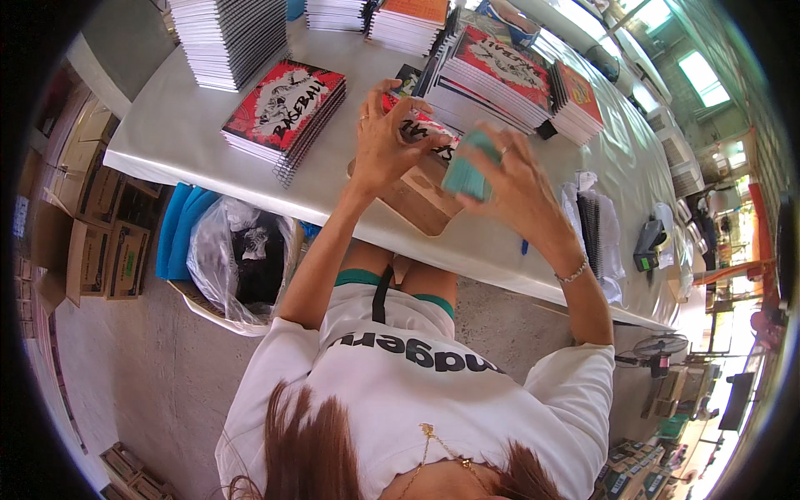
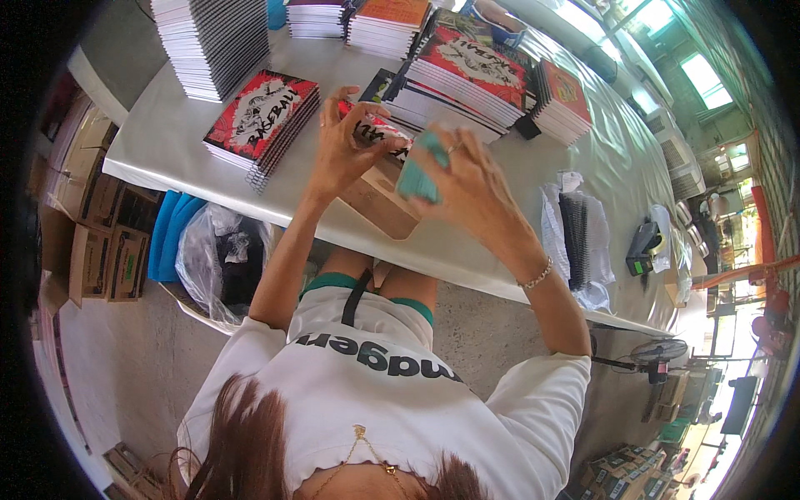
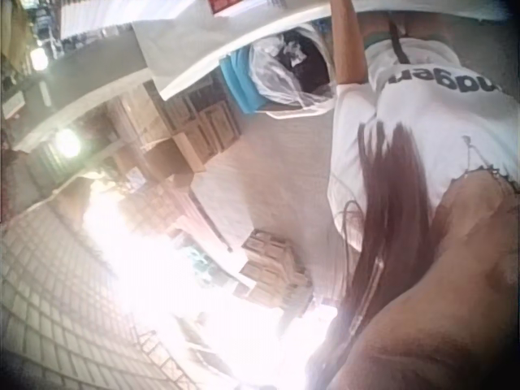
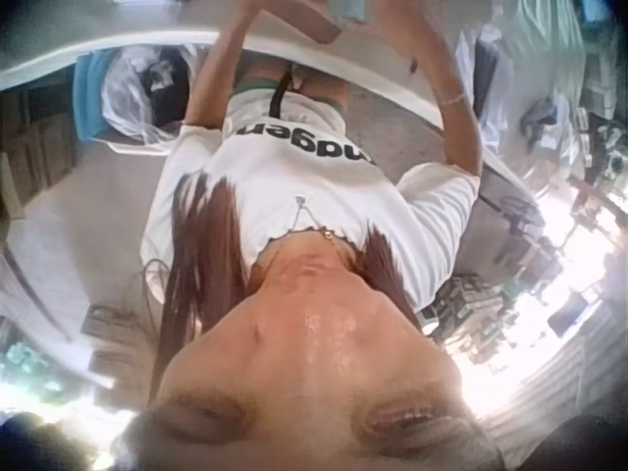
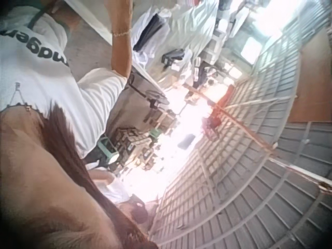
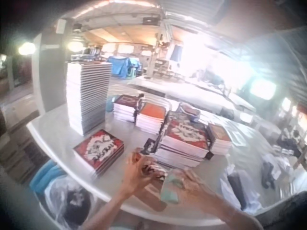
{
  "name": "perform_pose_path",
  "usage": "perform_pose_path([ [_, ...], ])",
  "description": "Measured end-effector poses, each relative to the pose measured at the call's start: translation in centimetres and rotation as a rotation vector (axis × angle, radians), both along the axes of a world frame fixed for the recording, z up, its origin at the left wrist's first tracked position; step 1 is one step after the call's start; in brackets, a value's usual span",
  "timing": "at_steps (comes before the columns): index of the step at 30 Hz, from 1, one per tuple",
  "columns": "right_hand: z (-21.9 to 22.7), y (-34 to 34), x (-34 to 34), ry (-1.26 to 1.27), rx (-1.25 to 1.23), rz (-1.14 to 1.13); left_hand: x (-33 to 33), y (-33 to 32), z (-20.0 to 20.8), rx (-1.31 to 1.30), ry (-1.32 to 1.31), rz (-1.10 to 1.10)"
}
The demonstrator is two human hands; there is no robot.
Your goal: The person assembles spiral notebooks by picking up a front and back cover, placing them on a wooden jig, and threading a metal spiral coil through the pre-punched holes of the covers.
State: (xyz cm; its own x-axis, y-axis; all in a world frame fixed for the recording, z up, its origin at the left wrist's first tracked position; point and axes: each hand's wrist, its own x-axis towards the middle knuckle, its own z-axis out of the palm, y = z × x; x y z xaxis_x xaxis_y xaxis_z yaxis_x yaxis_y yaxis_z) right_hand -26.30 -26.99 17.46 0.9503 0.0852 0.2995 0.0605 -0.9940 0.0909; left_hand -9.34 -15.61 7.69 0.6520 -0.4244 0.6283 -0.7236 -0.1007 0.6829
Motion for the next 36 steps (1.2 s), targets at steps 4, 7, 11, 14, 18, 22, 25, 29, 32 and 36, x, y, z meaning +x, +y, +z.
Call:
perform_pose_path([
  [4,1.3,-0.9,0.0,0.12,0.238,0.215,0.0,0.2,0.0,-0.004,-0.001,0.018],
  [7,1.7,-4.7,1.9,0.035,0.684,0.024,0.1,0.6,0.0,-0.02,-0.038,0.008],
  [11,0.3,-8.5,1.9,0.239,1.306,-0.091,0.0,0.4,0.2,-0.04,-0.019,-0.023],
  [14,0.6,-8.4,2.5,0.391,1.359,0.033,0.0,0.6,0.1,-0.028,0.009,-0.041],
  [18,-1.5,-9.7,5.4,0.615,0.377,-0.227,0.3,0.6,-0.1,-0.014,-0.042,-0.034],
  [22,-1.9,-11.2,5.3,0.495,0.671,-0.393,0.3,0.5,-0.1,-0.058,-0.041,-0.035],
  [25,0.5,-8.0,4.0,0.376,1.084,0.069,0.3,0.7,-0.1,-0.037,0.025,-0.075],
  [29,-2.5,-10.6,6.7,0.747,0.252,-0.456,0.5,0.5,0.1,-0.007,-0.076,-0.011],
  [32,-3.5,-13.8,4.6,0.42,1.399,-0.195,0.2,0.3,0.3,-0.032,-0.054,-0.026],
  [36,-0.2,-7.6,6.3,0.556,1.123,-0.054,1.3,1.2,-0.5,-0.051,-0.055,-0.023],
])
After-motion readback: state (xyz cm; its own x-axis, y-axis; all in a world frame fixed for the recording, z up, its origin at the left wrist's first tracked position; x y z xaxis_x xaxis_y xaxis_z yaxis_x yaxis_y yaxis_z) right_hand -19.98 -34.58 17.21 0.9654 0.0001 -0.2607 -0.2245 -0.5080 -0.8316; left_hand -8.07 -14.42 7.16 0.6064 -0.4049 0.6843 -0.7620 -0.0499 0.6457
